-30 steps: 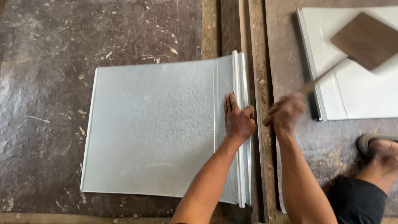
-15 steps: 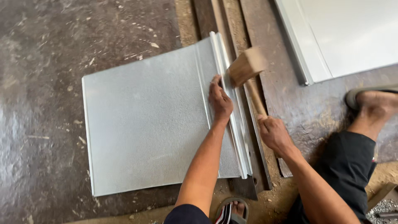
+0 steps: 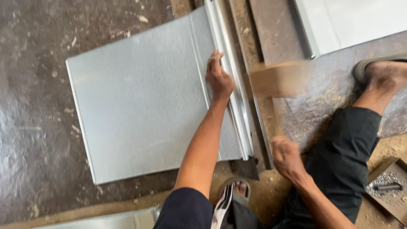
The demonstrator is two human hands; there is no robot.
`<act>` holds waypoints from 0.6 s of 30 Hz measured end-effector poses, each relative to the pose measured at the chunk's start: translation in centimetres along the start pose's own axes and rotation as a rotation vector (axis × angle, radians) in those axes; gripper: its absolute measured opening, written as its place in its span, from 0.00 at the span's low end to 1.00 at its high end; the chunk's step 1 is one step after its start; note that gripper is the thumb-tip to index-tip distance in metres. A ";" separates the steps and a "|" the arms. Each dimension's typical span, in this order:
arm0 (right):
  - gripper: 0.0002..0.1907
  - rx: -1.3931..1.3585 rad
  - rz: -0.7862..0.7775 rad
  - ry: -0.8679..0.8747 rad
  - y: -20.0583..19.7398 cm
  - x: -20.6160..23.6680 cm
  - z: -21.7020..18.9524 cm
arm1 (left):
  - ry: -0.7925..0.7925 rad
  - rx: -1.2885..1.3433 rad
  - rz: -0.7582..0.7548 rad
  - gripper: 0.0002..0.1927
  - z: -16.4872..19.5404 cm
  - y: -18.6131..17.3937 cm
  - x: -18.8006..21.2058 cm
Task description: The person sits on the floor of a metal workshop and uses a wooden mallet to hammer the folded edge of galvanized sheet metal panels along a folding bar. The person works the seam along each panel, sets finished panels onto a stack, and pulls new panels into place to repeat the hammering.
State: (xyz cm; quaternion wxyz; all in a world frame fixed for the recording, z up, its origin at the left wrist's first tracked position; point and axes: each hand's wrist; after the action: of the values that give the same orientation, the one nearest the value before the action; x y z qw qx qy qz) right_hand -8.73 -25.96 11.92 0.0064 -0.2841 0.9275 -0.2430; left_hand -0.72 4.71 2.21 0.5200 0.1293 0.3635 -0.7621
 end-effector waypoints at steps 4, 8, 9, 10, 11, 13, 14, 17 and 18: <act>0.26 -0.336 0.143 0.051 -1.1 2.4 2.6 | 0.051 -0.030 0.004 0.17 -0.2 0.4 -0.3; 0.19 0.373 0.108 -0.285 -1.0 5.0 5.1 | 0.000 -0.042 -0.052 0.19 0.6 -0.7 0.2; 0.19 0.051 0.021 0.104 -0.9 5.8 5.5 | -0.005 -0.032 -0.051 0.20 0.8 -0.9 0.2; 0.20 -0.281 -0.085 0.499 -0.8 6.7 5.7 | 0.015 -0.036 -0.063 0.20 1.0 -1.0 0.1; 0.21 -0.353 0.007 0.429 -0.7 7.6 6.1 | 0.019 -0.046 -0.073 0.20 1.2 -1.2 0.2; 0.25 -0.474 0.143 0.335 -0.6 9.3 6.8 | -0.033 -0.087 -0.084 0.20 1.2 -1.4 0.1; 0.25 -0.331 0.023 0.349 -0.7 9.7 7.1 | -0.039 -0.087 -0.082 0.20 1.2 -1.4 0.2; 0.25 -0.162 -0.075 0.237 -0.3 8.6 8.2 | 0.042 -0.034 -0.041 0.18 0.7 -0.9 -0.5; 0.25 -0.250 -0.003 0.212 -0.2 7.7 8.3 | 0.042 -0.025 -0.045 0.17 0.7 -0.8 -0.5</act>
State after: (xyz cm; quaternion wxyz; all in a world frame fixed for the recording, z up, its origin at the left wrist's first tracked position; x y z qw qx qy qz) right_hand -13.86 -33.94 5.72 -0.1273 -0.2569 0.9455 -0.1542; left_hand -1.09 4.76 3.30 0.4965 0.1303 0.3867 -0.7661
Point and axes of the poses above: each hand's wrist, its own x-axis away from the middle knuckle, its own y-axis out of the palm, z = x × y, and after that the axes turned 3 degrees about -x, right-handed
